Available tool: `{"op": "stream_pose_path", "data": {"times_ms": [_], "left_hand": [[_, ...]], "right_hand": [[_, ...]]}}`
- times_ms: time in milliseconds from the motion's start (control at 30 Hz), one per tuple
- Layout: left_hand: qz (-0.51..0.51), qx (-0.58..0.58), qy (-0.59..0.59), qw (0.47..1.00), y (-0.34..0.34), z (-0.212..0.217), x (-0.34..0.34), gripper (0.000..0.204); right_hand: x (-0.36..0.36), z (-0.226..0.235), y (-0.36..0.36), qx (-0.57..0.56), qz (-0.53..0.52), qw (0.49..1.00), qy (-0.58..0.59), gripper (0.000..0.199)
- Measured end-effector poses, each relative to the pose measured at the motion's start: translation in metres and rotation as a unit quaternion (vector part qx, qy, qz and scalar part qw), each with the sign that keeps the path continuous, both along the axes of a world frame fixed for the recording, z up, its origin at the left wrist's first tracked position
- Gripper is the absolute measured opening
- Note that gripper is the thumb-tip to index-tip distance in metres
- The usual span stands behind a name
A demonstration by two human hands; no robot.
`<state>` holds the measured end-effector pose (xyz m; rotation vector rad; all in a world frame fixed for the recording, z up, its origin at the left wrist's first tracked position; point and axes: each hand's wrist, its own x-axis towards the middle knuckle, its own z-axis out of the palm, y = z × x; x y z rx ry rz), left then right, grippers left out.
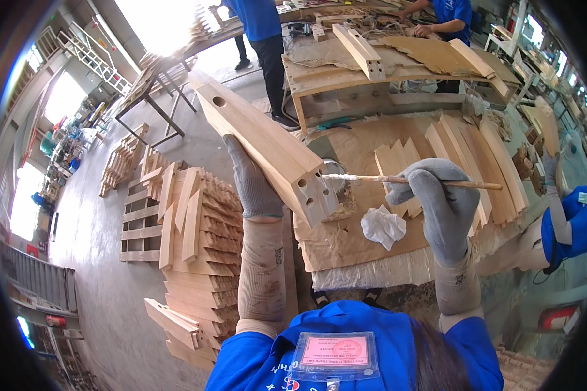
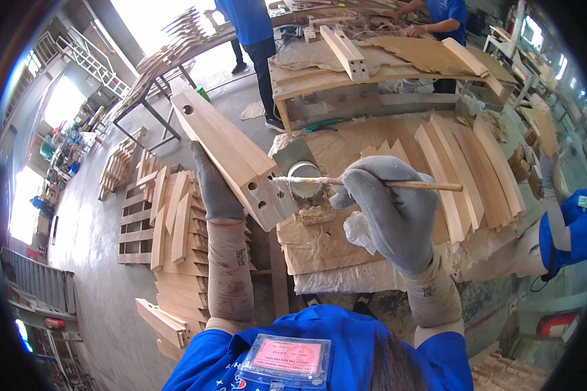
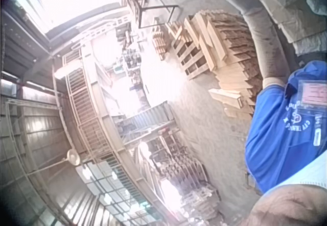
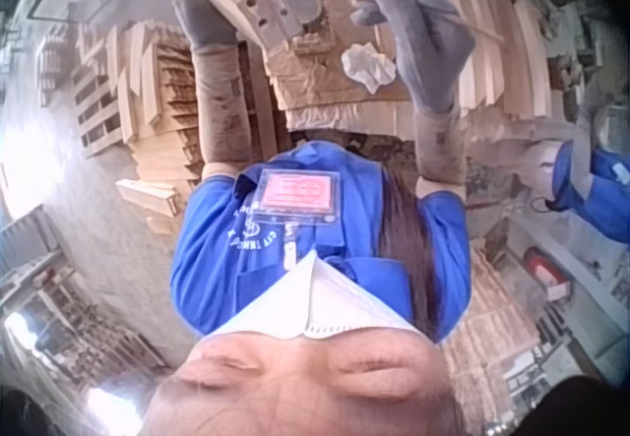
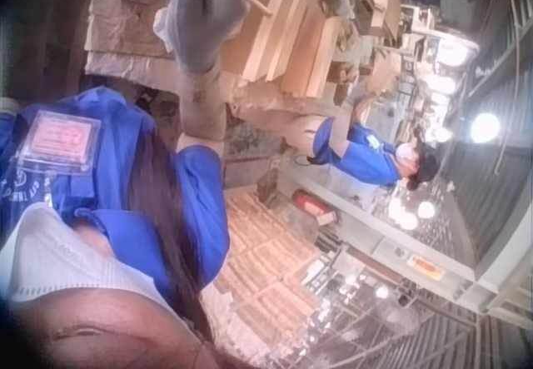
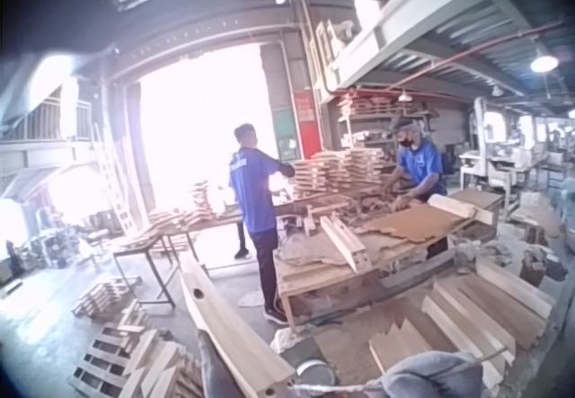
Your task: The person holds a wooden piece with pre-drilled holes and uses a small brush to apply a white filler into each hole. They repeatedly dip the brush into a container, fill the holes, and place the finished piece on a nearby stack.
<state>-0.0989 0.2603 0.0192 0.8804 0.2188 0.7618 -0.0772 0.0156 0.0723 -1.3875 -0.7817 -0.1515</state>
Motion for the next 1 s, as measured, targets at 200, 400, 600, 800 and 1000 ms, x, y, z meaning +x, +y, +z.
{"op": "stream_pose_path", "data": {"times_ms": [200, 400, 600, 800, 1000], "left_hand": [[-0.021, -0.015, -0.005, 1.000, -0.005, 0.005, -0.005, 0.054], [-0.043, -0.007, 0.001, 0.999, -0.002, 0.003, -0.009, 0.055], [-0.011, -0.026, 0.016, 0.999, -0.003, 0.004, -0.013, 0.057], [0.019, 0.001, 0.013, 1.000, -0.003, 0.003, -0.018, 0.058], [0.034, -0.010, 0.018, 0.999, 0.000, 0.003, -0.024, 0.059]], "right_hand": [[0.011, 0.000, 0.008, -0.035, 0.083, 0.994, -0.053, 0.007], [0.019, 0.013, 0.020, -0.074, 0.087, 0.965, -0.237, 0.006], [-0.001, 0.006, 0.020, -0.063, 0.065, 0.994, -0.068, 0.007], [-0.008, -0.005, 0.014, 0.082, 0.028, 0.990, 0.114, 0.008], [-0.006, -0.003, 0.002, 0.076, 0.025, 0.992, 0.095, 0.007]]}}
